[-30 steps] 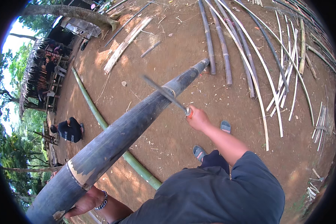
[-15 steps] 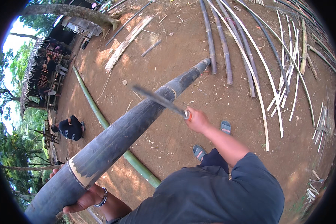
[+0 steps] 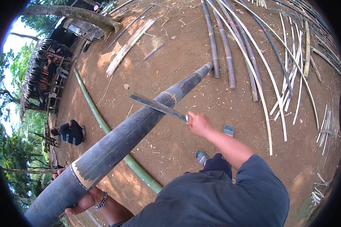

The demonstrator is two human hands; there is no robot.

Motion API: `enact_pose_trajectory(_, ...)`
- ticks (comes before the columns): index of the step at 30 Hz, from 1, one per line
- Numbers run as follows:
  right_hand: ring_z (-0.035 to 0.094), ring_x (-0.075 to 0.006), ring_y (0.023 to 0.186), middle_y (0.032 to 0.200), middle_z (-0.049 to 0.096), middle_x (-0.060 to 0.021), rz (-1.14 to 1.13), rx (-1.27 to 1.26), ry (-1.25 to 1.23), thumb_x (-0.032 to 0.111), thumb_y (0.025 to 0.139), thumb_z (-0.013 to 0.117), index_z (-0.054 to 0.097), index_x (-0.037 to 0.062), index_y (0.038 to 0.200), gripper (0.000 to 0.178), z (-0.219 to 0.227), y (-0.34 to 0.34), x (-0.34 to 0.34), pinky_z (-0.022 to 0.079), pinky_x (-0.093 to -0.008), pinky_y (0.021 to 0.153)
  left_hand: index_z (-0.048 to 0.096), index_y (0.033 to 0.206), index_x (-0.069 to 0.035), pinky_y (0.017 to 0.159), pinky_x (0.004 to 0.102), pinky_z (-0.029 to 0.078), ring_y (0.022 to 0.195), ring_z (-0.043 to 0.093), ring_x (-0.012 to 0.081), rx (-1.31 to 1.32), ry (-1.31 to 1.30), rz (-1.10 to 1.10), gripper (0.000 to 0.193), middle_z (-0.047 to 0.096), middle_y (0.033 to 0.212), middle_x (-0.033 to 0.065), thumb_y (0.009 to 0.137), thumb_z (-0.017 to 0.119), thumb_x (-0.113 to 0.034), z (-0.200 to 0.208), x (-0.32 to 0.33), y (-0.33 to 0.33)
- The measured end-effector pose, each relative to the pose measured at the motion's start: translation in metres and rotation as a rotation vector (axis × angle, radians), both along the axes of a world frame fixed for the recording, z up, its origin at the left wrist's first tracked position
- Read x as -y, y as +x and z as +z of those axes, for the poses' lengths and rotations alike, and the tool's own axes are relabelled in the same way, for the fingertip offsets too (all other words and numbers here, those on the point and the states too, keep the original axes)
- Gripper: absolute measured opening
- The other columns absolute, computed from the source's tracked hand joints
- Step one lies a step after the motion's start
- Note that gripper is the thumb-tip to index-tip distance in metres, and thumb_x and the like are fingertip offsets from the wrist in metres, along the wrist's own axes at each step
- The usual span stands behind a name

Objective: The person picks up a long bamboo pole and uses a machete to cut it into smaller sections. They then use a wooden mallet to strike the machete and split the bamboo pole vertically into strips.

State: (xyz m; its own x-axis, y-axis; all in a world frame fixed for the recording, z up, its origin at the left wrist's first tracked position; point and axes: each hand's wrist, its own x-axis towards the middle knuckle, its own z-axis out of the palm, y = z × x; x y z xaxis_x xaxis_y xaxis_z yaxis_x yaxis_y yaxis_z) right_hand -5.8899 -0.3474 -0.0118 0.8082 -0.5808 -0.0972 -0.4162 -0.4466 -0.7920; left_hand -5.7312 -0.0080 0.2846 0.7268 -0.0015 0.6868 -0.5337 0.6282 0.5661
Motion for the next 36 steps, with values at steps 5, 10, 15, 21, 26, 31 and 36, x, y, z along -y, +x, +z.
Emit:
enact_pose_trajectory(5,0.068,-0.0445,0.095,0.095,0.071,-0.021,-0.149,-0.111,0.111,0.02,0.085,0.069,0.057,0.01,0.109,0.029,-0.029,0.003,0.013,0.054,-0.0549,0.082,0.034,0.148,0.008,0.119,0.0593,0.033,0.141,0.043,0.0408,0.022,0.008,-0.043,0.111,0.046,0.146,0.0277,0.072,0.078,-0.06,0.001,-0.007,-0.004)
enact_pose_trajectory(10,0.068,-0.045,0.094,0.095,0.07,-0.022,-0.181,-0.041,0.13,0.019,0.086,0.067,0.058,0.0092,0.108,0.026,-0.025,0.006,0.011,0.054,-0.0553,0.081,0.037,0.147,0.005,0.117,0.0598,0.035,0.138,0.045,0.0398,0.107,0.095,-0.136,0.106,0.048,0.143,0.025,0.073,0.077,-0.061,0.002,-0.012,-0.001)
enact_pose_trajectory(15,0.068,-0.0444,0.093,0.096,0.071,-0.0218,-0.079,0.022,0.071,0.018,0.085,0.068,0.059,0.0091,0.11,0.028,-0.016,0.002,0.009,0.054,-0.055,0.08,0.038,0.144,0.005,0.118,0.059,0.034,0.134,0.046,0.0391,0.205,0.111,-0.211,0.107,0.049,0.14,0.0225,0.071,0.078,-0.061,0.001,-0.011,0.003)
enact_pose_trajectory(21,0.067,-0.0447,0.095,0.094,0.07,-0.023,-0.147,0.025,0.083,0.016,0.082,0.069,0.06,0.0068,0.106,0.027,-0.022,0.001,0.012,0.054,-0.0523,0.079,0.04,0.141,0.005,0.118,0.0571,0.031,0.132,0.045,0.0372,0.201,0.076,-0.338,0.107,0.047,0.136,0.0189,0.067,0.082,-0.059,0.005,-0.005,0.01)
enact_pose_trajectory(26,0.068,-0.0439,0.095,0.099,0.071,-0.0206,-0.203,-0.059,0.145,0.019,0.088,0.066,0.06,0.0096,0.109,0.024,-0.032,0.003,0.017,0.053,-0.0553,0.082,0.04,0.14,0.004,0.118,0.0568,0.031,0.132,0.044,0.0359,0.202,0.078,-0.389,0.108,0.047,0.134,0.0182,0.063,0.085,-0.057,0.009,-0.002,0.013)
enact_pose_trajectory(31,0.067,-0.0446,0.094,0.098,0.071,-0.0209,-0.063,0.043,0.053,0.019,0.088,0.066,0.06,0.009,0.107,0.022,-0.005,-0.004,0.006,0.054,-0.0551,0.081,0.041,0.14,0.003,0.118,0.0561,0.031,0.129,0.046,0.0345,0.22,0.063,-0.478,0.108,0.048,0.132,0.0173,0.061,0.086,-0.055,0.011,-0.001,0.016)
enact_pose_trajectory(36,0.067,-0.0443,0.094,0.095,0.071,-0.0212,-0.213,-0.12,0.157,0.017,0.086,0.067,0.059,0.0082,0.107,0.024,-0.015,-0.002,0.032,0.054,-0.055,0.081,0.041,0.139,0.003,0.116,0.0536,0.031,0.125,0.049,0.0331,0.19,0.103,-0.419,0.109,0.049,0.13,0.0156,0.058,0.087,-0.052,0.014,-0.005,0.016)
